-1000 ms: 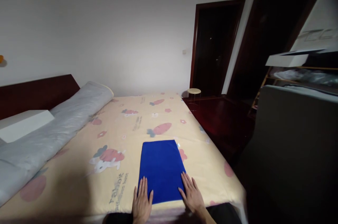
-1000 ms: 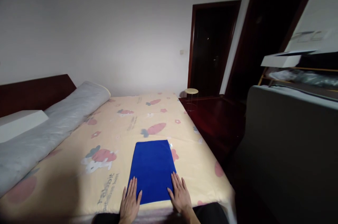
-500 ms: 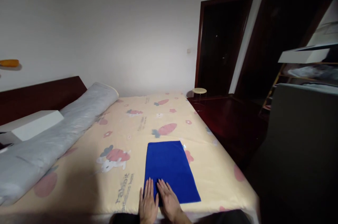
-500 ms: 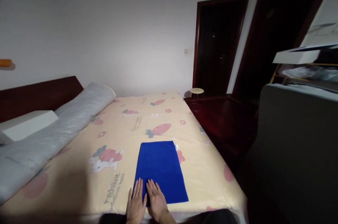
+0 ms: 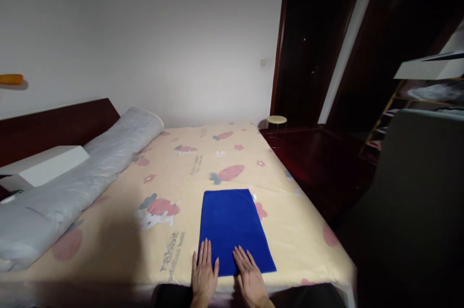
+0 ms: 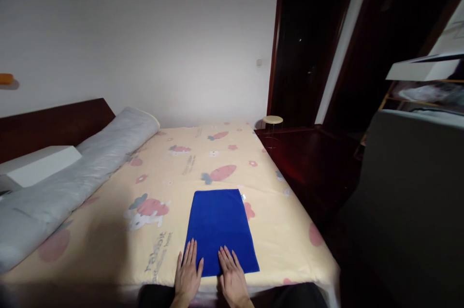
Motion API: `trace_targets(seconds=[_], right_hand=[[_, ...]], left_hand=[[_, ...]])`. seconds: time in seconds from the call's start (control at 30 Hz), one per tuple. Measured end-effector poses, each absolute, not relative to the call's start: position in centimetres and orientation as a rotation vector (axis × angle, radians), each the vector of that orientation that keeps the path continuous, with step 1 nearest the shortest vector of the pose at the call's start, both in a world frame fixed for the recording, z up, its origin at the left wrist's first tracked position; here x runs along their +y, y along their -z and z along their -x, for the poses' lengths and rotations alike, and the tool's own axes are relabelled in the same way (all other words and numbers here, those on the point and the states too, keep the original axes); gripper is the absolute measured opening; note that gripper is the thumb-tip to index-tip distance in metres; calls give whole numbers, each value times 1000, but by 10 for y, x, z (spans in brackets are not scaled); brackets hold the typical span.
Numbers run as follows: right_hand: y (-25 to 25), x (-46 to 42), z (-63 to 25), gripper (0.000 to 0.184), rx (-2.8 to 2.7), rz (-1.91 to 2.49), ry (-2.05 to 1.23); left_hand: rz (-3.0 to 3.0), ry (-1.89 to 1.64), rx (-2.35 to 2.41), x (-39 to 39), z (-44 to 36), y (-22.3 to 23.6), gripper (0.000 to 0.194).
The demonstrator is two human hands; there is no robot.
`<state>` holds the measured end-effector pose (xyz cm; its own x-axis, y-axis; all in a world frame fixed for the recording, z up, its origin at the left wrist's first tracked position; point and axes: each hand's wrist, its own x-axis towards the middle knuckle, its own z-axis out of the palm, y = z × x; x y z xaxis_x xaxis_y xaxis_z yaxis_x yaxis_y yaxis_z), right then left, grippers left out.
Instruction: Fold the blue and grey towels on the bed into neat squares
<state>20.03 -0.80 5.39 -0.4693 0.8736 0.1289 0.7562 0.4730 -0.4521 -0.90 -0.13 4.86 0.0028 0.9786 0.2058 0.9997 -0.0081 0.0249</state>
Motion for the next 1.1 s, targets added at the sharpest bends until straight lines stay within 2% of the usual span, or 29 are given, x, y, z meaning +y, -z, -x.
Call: trace_targets(seconds=[0.17,0.47,0.83,1.1], right_hand=[[-41,-10,-221,70,-2301,1488,-367],[-27,-11,-258,56,-2144,1675,-324],[-8,-4,-268,56,-2030,1689,-366],[16,4,-270,54,-2049,1689,-267]], left_hand=[[2091,293,-2063,0,10,-41,56],[2097,240,-2123,-1,8,-46,56],[2099,182,-2281,7,-6,-57,61],[2969,373,-1994,9,-93,-102,76]])
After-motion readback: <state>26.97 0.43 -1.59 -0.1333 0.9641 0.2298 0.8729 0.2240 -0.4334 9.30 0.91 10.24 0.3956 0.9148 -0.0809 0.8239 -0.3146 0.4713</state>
